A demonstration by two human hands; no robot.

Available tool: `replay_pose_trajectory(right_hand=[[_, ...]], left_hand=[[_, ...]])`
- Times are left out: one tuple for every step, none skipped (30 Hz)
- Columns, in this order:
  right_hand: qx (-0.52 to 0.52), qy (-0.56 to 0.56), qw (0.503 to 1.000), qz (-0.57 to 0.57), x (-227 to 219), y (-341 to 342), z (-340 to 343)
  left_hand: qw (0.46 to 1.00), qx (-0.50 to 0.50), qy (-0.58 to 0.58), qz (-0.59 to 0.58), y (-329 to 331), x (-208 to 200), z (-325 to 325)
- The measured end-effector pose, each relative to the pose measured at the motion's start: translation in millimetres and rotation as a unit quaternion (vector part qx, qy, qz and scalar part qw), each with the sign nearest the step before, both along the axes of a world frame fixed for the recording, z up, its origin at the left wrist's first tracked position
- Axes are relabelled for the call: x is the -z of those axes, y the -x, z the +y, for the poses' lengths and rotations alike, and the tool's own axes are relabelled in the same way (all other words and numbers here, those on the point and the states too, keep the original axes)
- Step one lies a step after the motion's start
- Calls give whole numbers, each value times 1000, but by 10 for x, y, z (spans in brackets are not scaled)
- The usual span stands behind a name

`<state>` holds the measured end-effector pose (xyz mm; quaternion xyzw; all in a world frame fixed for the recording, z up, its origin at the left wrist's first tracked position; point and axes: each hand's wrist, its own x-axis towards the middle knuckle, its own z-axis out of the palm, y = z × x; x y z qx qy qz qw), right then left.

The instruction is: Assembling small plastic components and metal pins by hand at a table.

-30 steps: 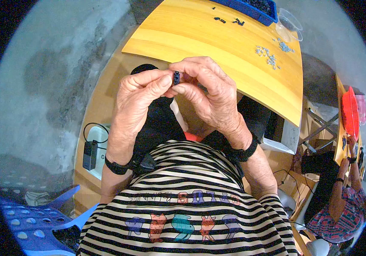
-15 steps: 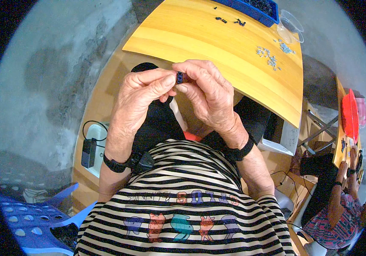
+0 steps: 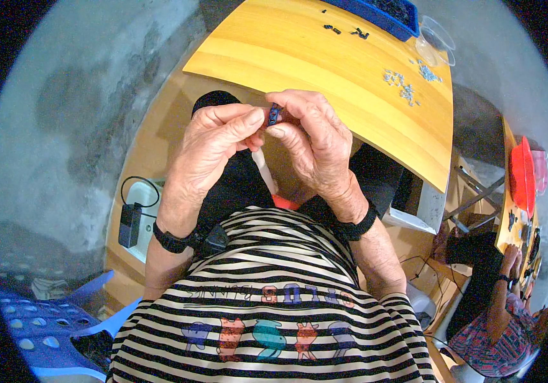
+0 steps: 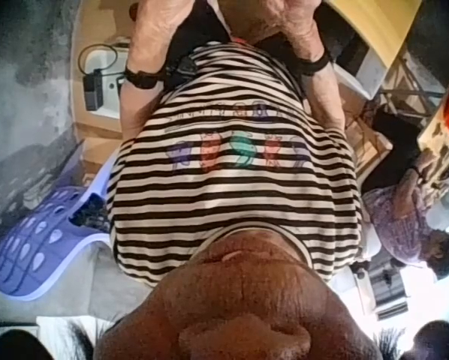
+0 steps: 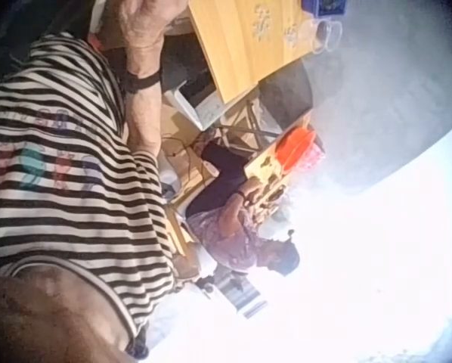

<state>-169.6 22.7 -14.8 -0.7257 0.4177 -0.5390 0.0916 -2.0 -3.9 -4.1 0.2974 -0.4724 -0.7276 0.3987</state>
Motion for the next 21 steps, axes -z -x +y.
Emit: replay_pose_trajectory(right_hand=[[6,4,1000,8,-2,3,2],[12,7,1000,16,-3,5,5],[11,7,1000,16,-5,7,8],[10,9,1000,23,-6,8,11],[9,12,999,30,-7,10,14],[9,12,999,30,-7,10,18],[7,14,999,34,-6,11,21],[5,17,999,39,-6,14,25],[5,16,999,39,-4,26,25],[-6,13,999,49,-3,45,24],[-16,9,998,59,-2,62,26],[-17,9,998,59,-8,73,29],[-24,-18,997,65,-18,82,32],[-32,-45,996,70,-31,88,34],[-30,-46,996,71,-49,102,37],[-31,-83,993,73,-76,116,35],[-32,-121,989,75,-103,131,31],[-32,-121,989,75,-133,133,19],[-25,-93,986,136,-164,136,1],[-17,-64,978,197,-182,140,-16],[-15,-64,978,199,-194,156,-24]], left_hand=[[1000,0,5,-3,12,-6,8],[1000,0,10,-5,21,-13,14],[1000,-1,10,-5,27,-19,13],[999,-2,32,-21,32,-25,9],[998,-3,54,-36,37,-26,4],[998,-4,54,-36,40,-14,-3],[997,-8,67,-37,44,8,-10],[996,-11,80,-39,45,21,-11],[996,-12,80,-39,47,17,-5],[991,-26,112,-64,49,6,3],[985,-40,144,-89,51,2,8],[985,-41,144,-89,53,10,9],[976,-58,179,-109,56,26,7],[965,-76,214,-130,58,35,7],[966,-75,213,-128,69,26,11],[956,-83,236,-153,77,6,17],[945,-91,259,-177,90,-3,22],[945,-91,259,-177,93,-2,27],[940,-99,274,-176,100,4,32],[936,-107,288,-174,107,12,35],[936,-106,289,-171,126,36,35]])
